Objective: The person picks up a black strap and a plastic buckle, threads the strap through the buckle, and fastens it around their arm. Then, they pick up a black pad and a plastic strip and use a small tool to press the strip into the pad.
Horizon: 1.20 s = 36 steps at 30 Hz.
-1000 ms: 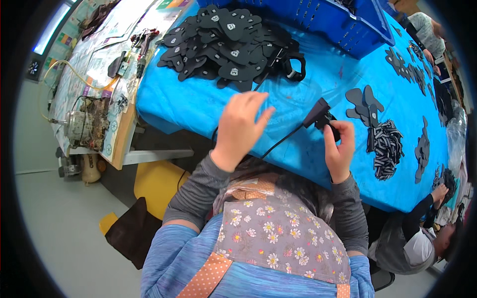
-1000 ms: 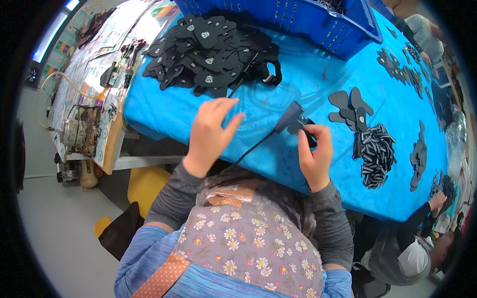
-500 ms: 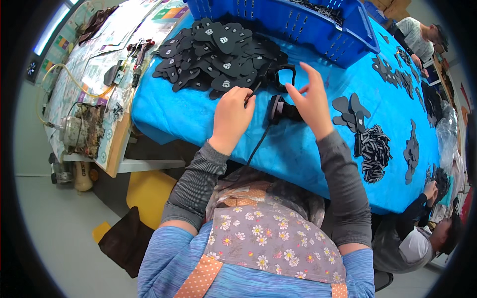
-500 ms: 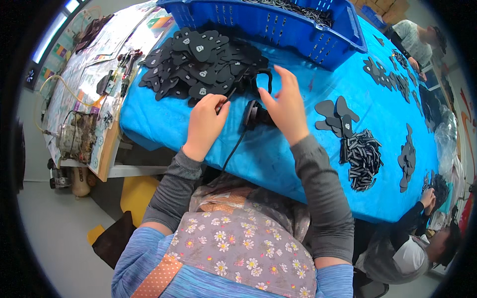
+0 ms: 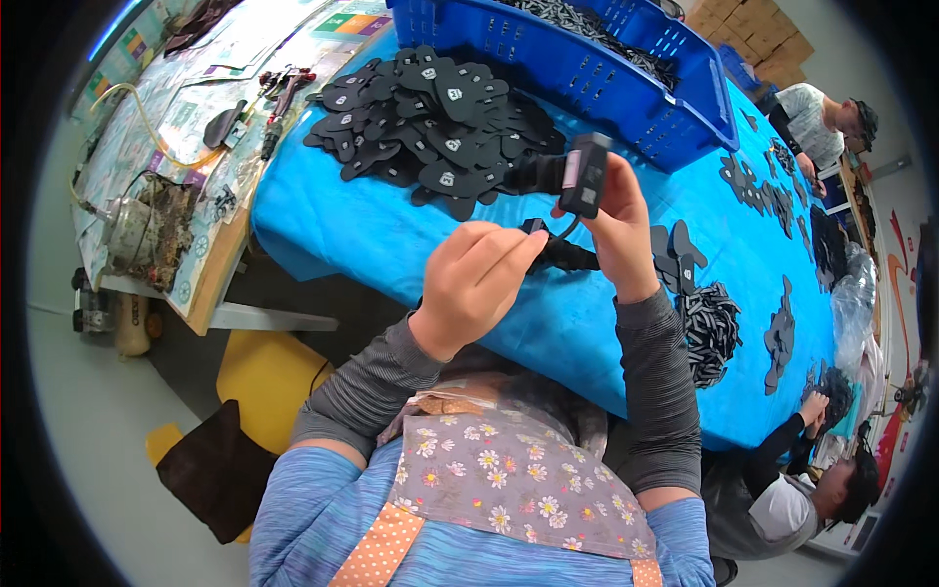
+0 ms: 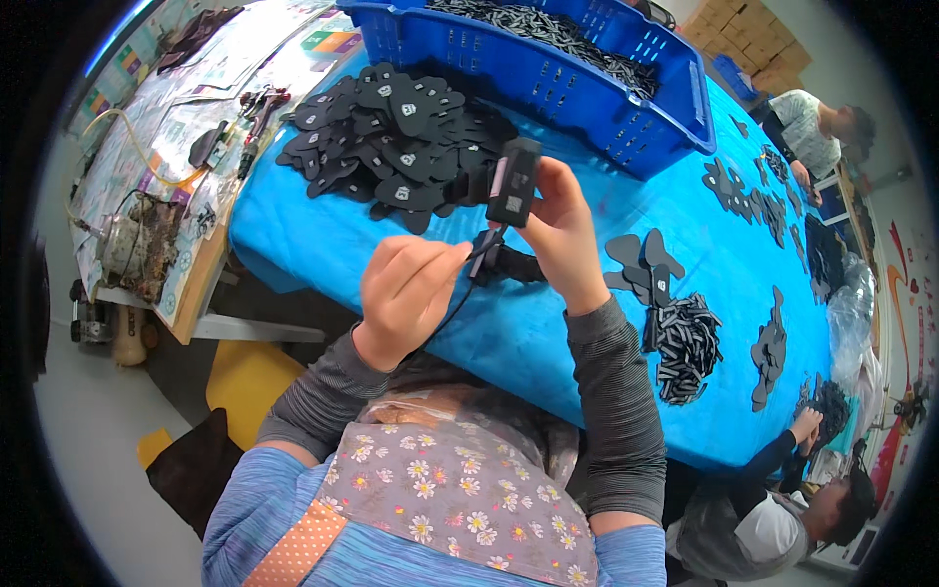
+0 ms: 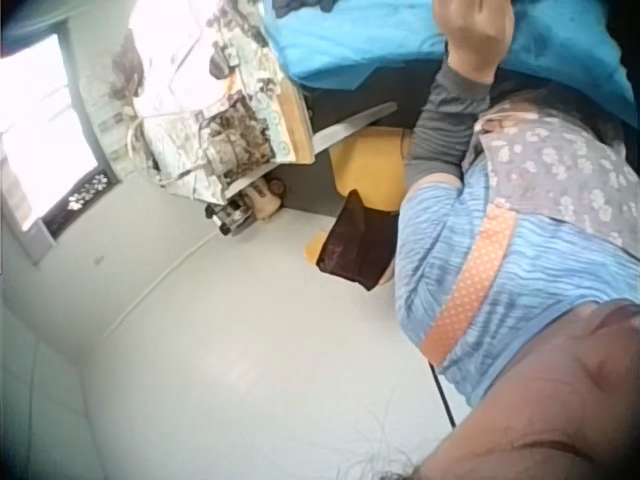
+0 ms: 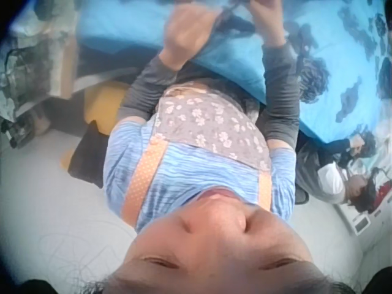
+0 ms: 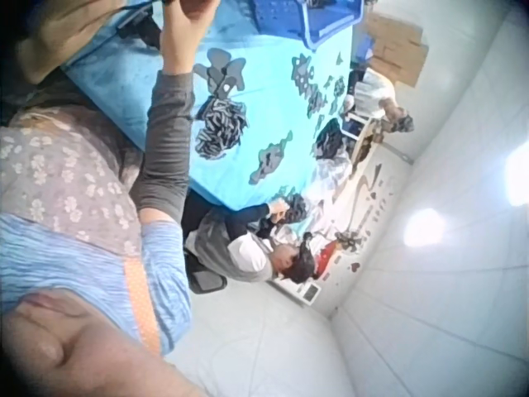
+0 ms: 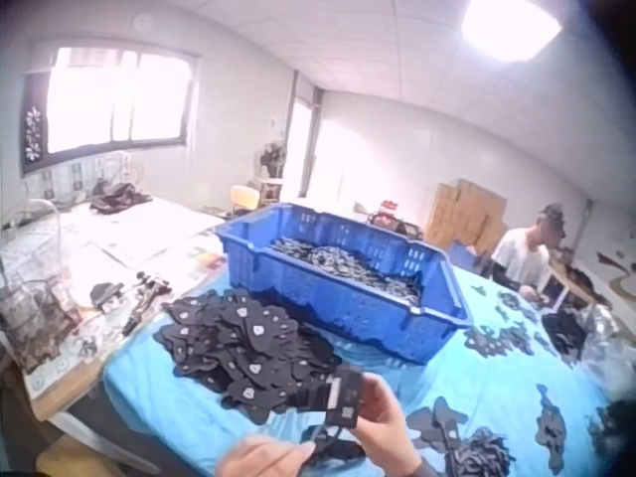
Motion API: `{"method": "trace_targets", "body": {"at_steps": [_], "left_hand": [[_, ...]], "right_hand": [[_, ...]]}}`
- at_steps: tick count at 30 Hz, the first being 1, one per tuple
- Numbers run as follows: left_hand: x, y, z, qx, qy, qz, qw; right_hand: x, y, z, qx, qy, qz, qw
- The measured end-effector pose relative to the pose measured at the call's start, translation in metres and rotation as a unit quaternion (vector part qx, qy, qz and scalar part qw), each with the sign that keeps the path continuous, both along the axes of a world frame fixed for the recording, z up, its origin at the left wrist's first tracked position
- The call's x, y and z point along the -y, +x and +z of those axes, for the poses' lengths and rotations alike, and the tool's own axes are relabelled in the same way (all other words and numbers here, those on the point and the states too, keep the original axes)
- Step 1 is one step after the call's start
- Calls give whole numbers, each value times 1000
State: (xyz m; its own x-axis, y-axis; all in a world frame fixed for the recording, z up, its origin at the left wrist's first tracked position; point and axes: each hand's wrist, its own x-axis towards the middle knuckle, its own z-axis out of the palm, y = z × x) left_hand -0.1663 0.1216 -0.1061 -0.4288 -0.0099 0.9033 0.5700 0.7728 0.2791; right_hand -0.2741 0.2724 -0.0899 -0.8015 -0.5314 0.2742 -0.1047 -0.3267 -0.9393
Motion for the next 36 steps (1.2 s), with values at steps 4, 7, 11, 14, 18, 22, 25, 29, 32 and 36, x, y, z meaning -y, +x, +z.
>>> {"method": "trace_targets", "body": {"at_steps": [4,7,11,14,18,22,25,29,32,36], "left_hand": [[-1,3,1,-11,-1,-10,1000],[-1,4,0,-21,2,-8,1000],[0,12,5,-24,-2,1,1000],[7,15,6,-14,-3,38,999],[47,17,6,146,28,152,977],[104,53,6,336,98,313,883],[141,87,11,337,182,372,845],[150,85,62,333,282,308,845],[175,108,89,120,244,379,884],[189,127,115,-2,205,455,867]], "right_hand": [[-1,13,11,-34,-53,-48,997],[-4,15,17,-66,-52,-48,995],[0,27,24,-62,-69,-47,995],[3,31,23,-102,-54,-96,989],[-14,11,43,-351,272,-265,856],[-27,-1,108,-493,432,-226,721],[-31,-26,144,-459,410,-101,782],[-47,-53,156,-361,404,-3,840],[-40,-49,130,-316,307,34,897],[-50,-39,102,-253,210,43,944]]}}
